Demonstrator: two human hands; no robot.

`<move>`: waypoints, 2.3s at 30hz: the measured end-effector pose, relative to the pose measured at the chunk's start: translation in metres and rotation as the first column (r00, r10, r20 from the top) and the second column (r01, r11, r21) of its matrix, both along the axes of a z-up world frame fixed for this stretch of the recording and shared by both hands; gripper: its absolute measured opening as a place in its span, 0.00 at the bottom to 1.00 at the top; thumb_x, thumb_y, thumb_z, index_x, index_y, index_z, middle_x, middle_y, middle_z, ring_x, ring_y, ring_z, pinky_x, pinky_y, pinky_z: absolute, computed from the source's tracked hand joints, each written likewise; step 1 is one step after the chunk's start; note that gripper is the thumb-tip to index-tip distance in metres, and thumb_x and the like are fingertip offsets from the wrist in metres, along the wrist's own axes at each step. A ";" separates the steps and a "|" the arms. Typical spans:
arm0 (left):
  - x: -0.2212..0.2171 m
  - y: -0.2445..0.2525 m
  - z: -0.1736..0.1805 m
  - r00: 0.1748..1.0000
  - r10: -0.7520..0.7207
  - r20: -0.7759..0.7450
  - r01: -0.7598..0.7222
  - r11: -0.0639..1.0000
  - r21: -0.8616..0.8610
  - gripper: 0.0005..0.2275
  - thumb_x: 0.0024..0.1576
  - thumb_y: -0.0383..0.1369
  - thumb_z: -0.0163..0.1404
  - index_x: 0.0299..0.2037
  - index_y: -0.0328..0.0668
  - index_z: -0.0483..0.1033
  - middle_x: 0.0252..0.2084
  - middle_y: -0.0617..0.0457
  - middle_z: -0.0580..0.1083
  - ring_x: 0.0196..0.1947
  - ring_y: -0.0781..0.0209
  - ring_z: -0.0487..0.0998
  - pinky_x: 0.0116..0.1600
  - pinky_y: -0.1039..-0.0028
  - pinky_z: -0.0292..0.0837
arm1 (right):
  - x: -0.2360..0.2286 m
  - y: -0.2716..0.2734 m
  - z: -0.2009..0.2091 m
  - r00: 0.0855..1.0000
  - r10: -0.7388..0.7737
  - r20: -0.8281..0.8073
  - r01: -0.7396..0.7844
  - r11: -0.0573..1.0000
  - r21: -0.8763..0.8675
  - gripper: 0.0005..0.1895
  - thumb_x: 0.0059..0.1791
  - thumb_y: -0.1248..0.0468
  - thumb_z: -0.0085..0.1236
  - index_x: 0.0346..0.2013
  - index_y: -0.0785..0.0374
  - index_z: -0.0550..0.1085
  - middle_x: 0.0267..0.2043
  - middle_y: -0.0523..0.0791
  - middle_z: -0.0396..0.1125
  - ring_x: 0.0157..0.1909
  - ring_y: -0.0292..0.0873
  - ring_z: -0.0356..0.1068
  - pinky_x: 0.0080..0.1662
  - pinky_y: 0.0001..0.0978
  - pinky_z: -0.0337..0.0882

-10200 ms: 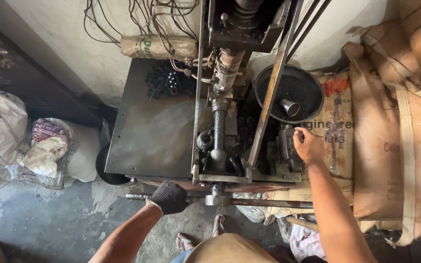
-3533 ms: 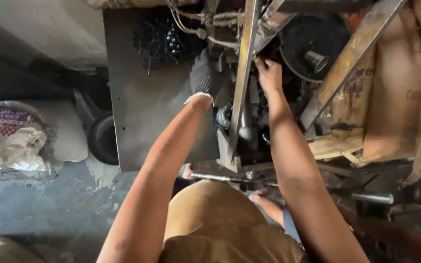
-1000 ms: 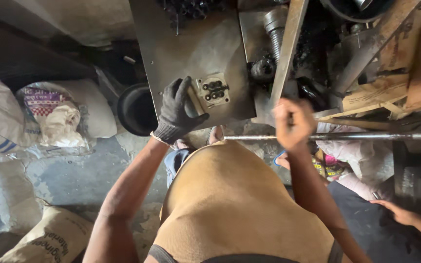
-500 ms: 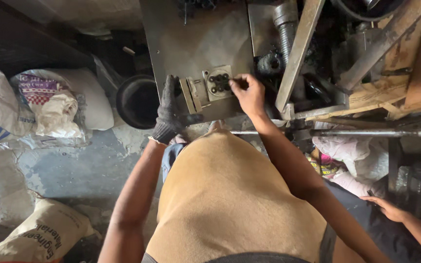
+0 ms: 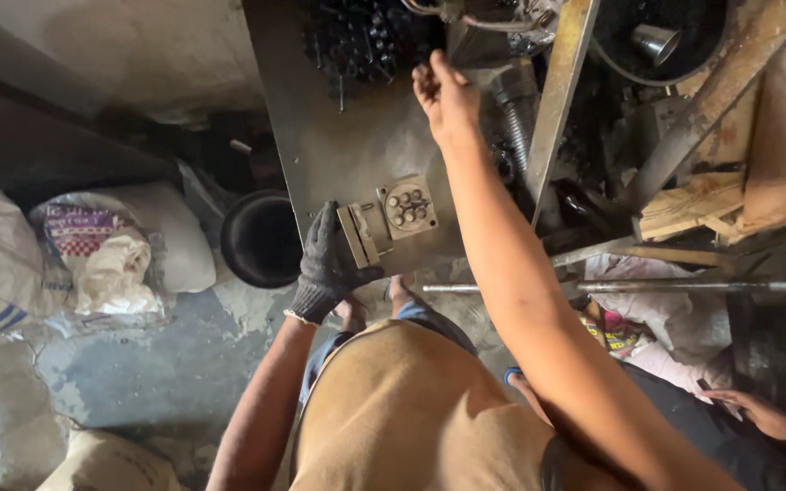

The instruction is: The person operates a manual press machine by placing small metal pieces into a mold, pulling a lever to activate the press, and removing the formed parts. The person repeats this cycle multiple times, handling the metal pieces and the lever throughout.

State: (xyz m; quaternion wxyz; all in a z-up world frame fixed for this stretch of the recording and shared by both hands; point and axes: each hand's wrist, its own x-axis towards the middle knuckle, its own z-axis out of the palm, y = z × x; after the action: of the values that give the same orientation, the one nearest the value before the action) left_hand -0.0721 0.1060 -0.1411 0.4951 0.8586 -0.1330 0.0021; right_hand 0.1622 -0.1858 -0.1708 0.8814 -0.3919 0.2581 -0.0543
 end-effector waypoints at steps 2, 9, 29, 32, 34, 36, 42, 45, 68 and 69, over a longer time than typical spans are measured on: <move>0.001 0.000 -0.004 0.997 -0.033 0.065 0.029 0.998 0.058 0.58 0.31 0.49 0.74 0.70 0.27 0.55 0.69 0.31 0.62 0.68 0.32 0.63 0.70 0.55 0.63 | -0.028 0.011 0.014 0.996 0.087 -0.003 -0.086 0.971 -0.222 0.11 0.49 0.69 0.64 0.46 0.66 0.76 0.37 0.49 0.74 0.36 0.42 0.76 0.36 0.32 0.77; 0.000 0.003 -0.012 0.994 -0.047 0.099 0.040 0.997 0.073 0.56 0.34 0.53 0.72 0.68 0.24 0.57 0.68 0.29 0.61 0.69 0.30 0.61 0.70 0.53 0.62 | -0.181 0.016 0.076 0.760 0.578 -0.297 -0.134 -0.308 -0.942 0.35 0.41 0.66 0.65 0.63 0.65 0.68 0.62 0.56 0.62 0.58 0.57 0.65 0.57 0.47 0.69; 0.013 0.000 0.067 0.895 -0.022 -0.446 0.089 0.988 0.130 0.50 0.39 0.43 0.67 0.74 0.41 0.55 0.60 0.42 0.74 0.53 0.46 0.81 0.56 0.63 0.75 | -0.206 0.057 0.163 0.444 0.711 -0.546 -0.267 -0.476 -0.838 0.52 0.36 0.58 0.71 0.72 0.51 0.56 0.71 0.53 0.49 0.57 0.59 0.69 0.55 0.47 0.73; 0.016 -0.003 0.060 0.974 -0.135 -0.182 0.148 0.987 0.060 0.48 0.40 0.41 0.68 0.72 0.35 0.57 0.65 0.36 0.70 0.60 0.38 0.74 0.61 0.59 0.71 | -0.213 0.055 0.149 0.539 0.758 -0.368 -0.223 -0.293 -0.930 0.55 0.36 0.59 0.73 0.73 0.54 0.55 0.71 0.55 0.48 0.63 0.62 0.64 0.58 0.47 0.71; 0.012 -0.010 0.051 0.987 -0.163 0.000 0.163 0.987 0.011 0.46 0.41 0.40 0.70 0.70 0.30 0.59 0.65 0.32 0.68 0.63 0.34 0.71 0.63 0.55 0.68 | -0.217 0.054 0.138 0.598 0.768 -0.228 -0.164 -0.162 -0.973 0.55 0.37 0.60 0.74 0.73 0.55 0.54 0.70 0.55 0.48 0.68 0.65 0.61 0.61 0.46 0.71; 0.000 -0.025 0.041 0.988 -0.137 0.073 0.140 0.990 -0.034 0.45 0.41 0.42 0.71 0.67 0.29 0.60 0.63 0.30 0.68 0.61 0.32 0.70 0.65 0.52 0.66 | -0.223 0.054 0.131 0.651 0.733 -0.197 -0.177 -0.107 -0.978 0.54 0.38 0.61 0.76 0.73 0.58 0.55 0.70 0.55 0.49 0.67 0.64 0.61 0.62 0.47 0.69; -0.017 -0.094 0.021 0.887 0.440 0.141 -0.441 0.897 -0.024 0.31 0.47 0.38 0.66 0.59 0.36 0.69 0.55 0.37 0.73 0.57 0.36 0.73 0.62 0.53 0.69 | -0.263 0.012 0.161 0.751 0.660 -0.015 -0.276 0.294 -0.915 0.30 0.51 0.69 0.62 0.66 0.71 0.62 0.66 0.53 0.55 0.58 0.45 0.73 0.56 0.36 0.79; 0.015 -0.102 0.021 0.923 0.384 0.024 -0.385 0.920 0.072 0.28 0.43 0.39 0.66 0.55 0.40 0.73 0.51 0.41 0.76 0.53 0.39 0.75 0.58 0.55 0.71 | -0.282 -0.040 0.189 0.833 0.541 0.117 0.146 -0.010 -0.989 0.15 0.52 0.73 0.58 0.54 0.69 0.71 0.47 0.47 0.71 0.50 0.41 0.71 0.53 0.33 0.73; 0.274 -0.231 0.003 0.993 -0.074 -0.092 0.107 0.896 0.432 0.41 0.43 0.57 0.69 0.56 0.34 0.65 0.45 0.36 0.74 0.45 0.36 0.77 0.49 0.53 0.73 | -0.263 -0.105 0.185 0.995 0.089 -0.034 -0.024 -0.108 -0.994 0.10 0.51 0.66 0.64 0.46 0.67 0.78 0.30 0.50 0.71 0.24 0.41 0.67 0.31 0.32 0.67; 0.279 -0.236 0.003 0.993 -0.078 -0.085 0.108 0.887 0.449 0.42 0.45 0.61 0.69 0.56 0.34 0.65 0.46 0.37 0.74 0.45 0.37 0.78 0.49 0.53 0.74 | -0.260 -0.105 0.187 0.995 0.104 -0.014 -0.001 -0.123 -0.992 0.10 0.51 0.67 0.64 0.45 0.67 0.78 0.29 0.50 0.71 0.24 0.42 0.67 0.31 0.32 0.67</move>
State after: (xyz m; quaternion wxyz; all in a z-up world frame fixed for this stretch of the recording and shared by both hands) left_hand 0.2064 -0.1295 -0.1385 0.2851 0.9425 -0.1548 -0.0802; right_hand -0.0977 -0.2903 0.0162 0.3008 -0.9270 0.0844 -0.2076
